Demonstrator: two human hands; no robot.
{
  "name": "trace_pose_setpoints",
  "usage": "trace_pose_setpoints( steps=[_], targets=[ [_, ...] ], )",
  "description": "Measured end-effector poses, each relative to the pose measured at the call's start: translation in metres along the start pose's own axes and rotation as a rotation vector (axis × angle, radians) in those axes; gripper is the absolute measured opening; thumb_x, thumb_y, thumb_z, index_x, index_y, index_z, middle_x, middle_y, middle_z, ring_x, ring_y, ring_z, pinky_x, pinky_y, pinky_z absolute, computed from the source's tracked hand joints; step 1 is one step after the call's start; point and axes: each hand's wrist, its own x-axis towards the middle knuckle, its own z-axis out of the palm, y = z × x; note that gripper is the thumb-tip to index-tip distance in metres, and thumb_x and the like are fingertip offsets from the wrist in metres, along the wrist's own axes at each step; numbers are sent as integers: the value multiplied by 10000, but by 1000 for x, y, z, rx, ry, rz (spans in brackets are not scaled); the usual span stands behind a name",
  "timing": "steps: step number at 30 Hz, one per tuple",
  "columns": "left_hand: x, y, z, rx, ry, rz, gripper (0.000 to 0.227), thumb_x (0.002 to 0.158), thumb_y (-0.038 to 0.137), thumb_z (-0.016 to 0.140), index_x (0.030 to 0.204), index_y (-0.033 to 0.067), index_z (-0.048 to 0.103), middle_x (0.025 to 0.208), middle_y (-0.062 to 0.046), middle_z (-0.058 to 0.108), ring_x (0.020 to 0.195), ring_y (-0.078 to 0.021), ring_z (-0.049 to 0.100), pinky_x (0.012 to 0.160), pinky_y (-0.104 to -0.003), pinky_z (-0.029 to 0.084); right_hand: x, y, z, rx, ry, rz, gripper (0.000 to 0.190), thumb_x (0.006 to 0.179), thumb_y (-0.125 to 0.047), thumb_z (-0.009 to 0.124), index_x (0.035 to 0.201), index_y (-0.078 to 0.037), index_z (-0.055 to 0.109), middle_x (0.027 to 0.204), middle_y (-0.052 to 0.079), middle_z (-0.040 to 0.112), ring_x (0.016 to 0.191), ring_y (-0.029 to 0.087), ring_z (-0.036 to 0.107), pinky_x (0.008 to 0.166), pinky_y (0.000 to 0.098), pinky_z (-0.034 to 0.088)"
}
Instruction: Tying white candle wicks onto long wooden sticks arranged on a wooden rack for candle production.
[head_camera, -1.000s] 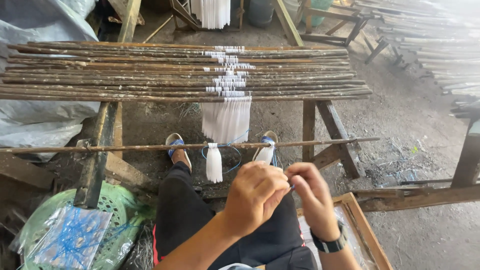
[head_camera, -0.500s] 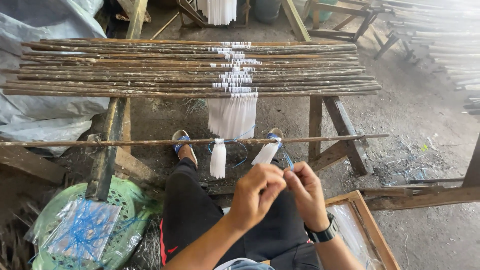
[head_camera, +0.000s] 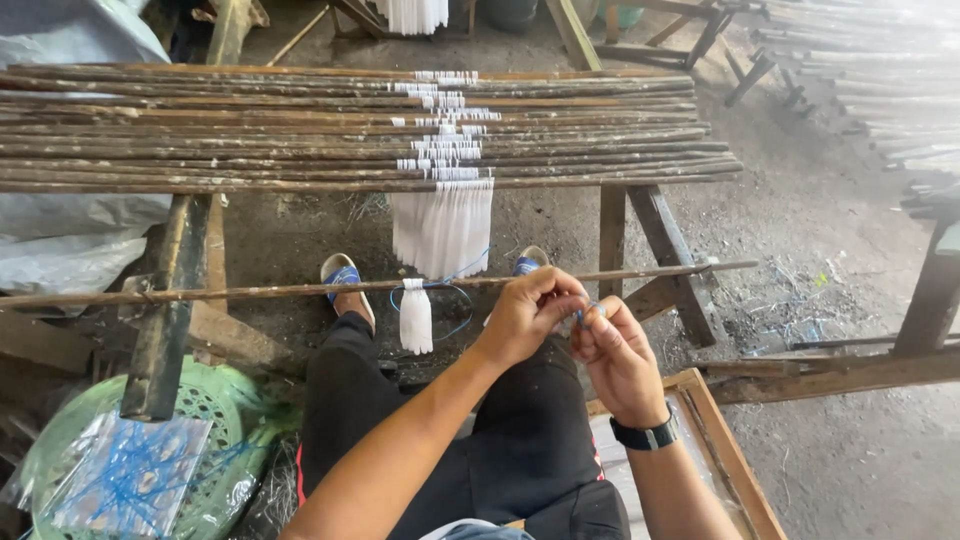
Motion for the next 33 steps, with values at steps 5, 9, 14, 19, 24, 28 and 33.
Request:
trace_pose_setpoints(
  steps=[5,9,14,19,24,28,33],
  targets=[
    [2,-17,2,-72,16,-156,118,747,168,667,840,131,603,607,-4,558,501,-41,508,501,-207,451,0,1,-9,-90,-36,-2,98,864,-71,444,842,25,448,624,60,383,557,126,396,514,233,348],
    [2,-18,3,-13,-3,-160,102,737,183,677,792,140,603,599,5,547,494,-52,531,489,-202,454,-1,1,-10,-107,-47,-13,108,859,-68,451,837,37,458,618,67,386,563,140,413,531,240,372],
    [4,-9,1,89,-16,-189,106,748,223,663,811,159,607,622,-7,575,515,-89,548,512,-238,469,-1,1,-9,-134,-54,-15,109,860,-68,451,837,38,458,609,66,386,560,140,416,531,241,374],
    [6,1,-4,149,-39,-231,150,746,266,649,824,168,567,661,-26,585,526,-134,549,539,-279,462,0,1,-10,-152,-75,-14,109,854,-71,456,840,37,458,617,66,395,567,133,410,525,235,367],
    [4,9,-3,221,-25,-101,90,766,262,628,771,176,605,616,-15,577,539,-156,554,542,-254,452,0,2,-13,-120,-50,-1,112,861,-80,451,856,31,456,634,63,409,571,120,429,532,232,380],
    [4,12,-4,266,-27,-2,81,781,232,616,759,154,612,590,-53,528,543,-193,540,546,-276,447,1,0,-12,-121,-45,-6,118,867,-83,444,856,34,451,628,66,401,561,128,426,531,238,384],
    [2,14,-8,463,-101,122,87,805,249,576,752,181,592,655,-46,534,600,-247,588,568,-313,480,2,-6,-7,-150,-25,-14,119,877,-81,425,848,33,450,622,50,386,551,117,409,527,235,370]
  ],
)
